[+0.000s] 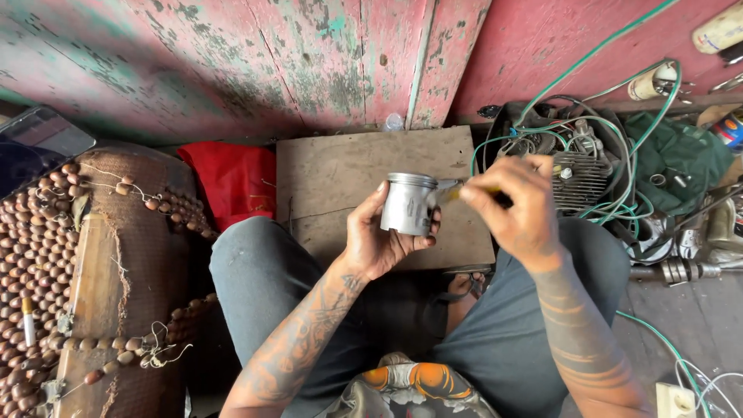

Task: Cleaning a motorcycle piston using a small hand tool to scrape off debris and carbon buildup

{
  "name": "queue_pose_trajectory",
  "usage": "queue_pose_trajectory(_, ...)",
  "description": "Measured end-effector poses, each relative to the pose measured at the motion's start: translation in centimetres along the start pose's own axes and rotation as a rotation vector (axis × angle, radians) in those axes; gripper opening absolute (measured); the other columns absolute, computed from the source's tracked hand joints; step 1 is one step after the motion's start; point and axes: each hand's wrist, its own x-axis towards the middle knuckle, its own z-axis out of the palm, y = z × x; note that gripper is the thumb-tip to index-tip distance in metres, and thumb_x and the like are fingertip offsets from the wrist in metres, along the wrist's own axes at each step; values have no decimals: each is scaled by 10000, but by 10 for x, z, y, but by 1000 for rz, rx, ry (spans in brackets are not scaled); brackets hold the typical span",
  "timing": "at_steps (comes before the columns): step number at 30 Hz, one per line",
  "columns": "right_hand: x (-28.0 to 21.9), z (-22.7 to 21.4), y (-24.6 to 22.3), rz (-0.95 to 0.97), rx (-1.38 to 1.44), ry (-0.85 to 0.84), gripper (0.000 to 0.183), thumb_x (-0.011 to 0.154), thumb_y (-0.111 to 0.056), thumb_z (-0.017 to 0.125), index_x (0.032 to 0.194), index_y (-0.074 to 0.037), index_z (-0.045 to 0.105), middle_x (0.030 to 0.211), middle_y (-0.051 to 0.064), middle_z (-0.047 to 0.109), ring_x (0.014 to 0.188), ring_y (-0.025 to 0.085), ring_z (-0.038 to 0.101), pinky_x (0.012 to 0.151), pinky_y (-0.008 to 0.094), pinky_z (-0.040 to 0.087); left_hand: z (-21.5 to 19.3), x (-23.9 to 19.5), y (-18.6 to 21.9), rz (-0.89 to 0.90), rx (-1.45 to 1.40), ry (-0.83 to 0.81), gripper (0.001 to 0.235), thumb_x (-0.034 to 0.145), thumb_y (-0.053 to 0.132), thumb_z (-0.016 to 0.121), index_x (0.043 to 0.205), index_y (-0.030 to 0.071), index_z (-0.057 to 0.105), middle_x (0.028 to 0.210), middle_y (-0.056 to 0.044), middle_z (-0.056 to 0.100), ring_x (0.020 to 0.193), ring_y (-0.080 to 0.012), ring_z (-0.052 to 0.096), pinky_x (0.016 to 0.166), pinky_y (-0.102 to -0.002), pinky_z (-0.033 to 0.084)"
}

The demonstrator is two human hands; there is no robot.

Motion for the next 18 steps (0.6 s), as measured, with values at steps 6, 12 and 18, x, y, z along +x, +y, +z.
queue_pose_trajectory(6,-5,-1,6,-31,81,-72,141,933,-291,784,861,-184,725,804,-50,705,784,175,676,928,340,343,2,1,-7,47,114,53,530,997,401,611,1169,-99,640,1000,-288,730,899,-407,757,742,-536,653)
queue_pose_trajectory(12,-2,-1,-11,2,10,-71,154,941,-289,773,837,-184,729,749,-43,692,745,174,647,917,390,333,-7,8,-8,153,224,42,446,1001,325,628,1206,-69,591,947,-236,697,840,-353,748,734,-538,640)
queue_pose_trajectory(18,-5,-6,-5,6,-120,-81,180,978,-235,741,854,-113,692,831,-11,684,794,181,616,976,390,280,14,-2,2,126,535,-36,534,1007,423,593,1369,34,532,1119,-91,633,913,-172,621,724,-316,556)
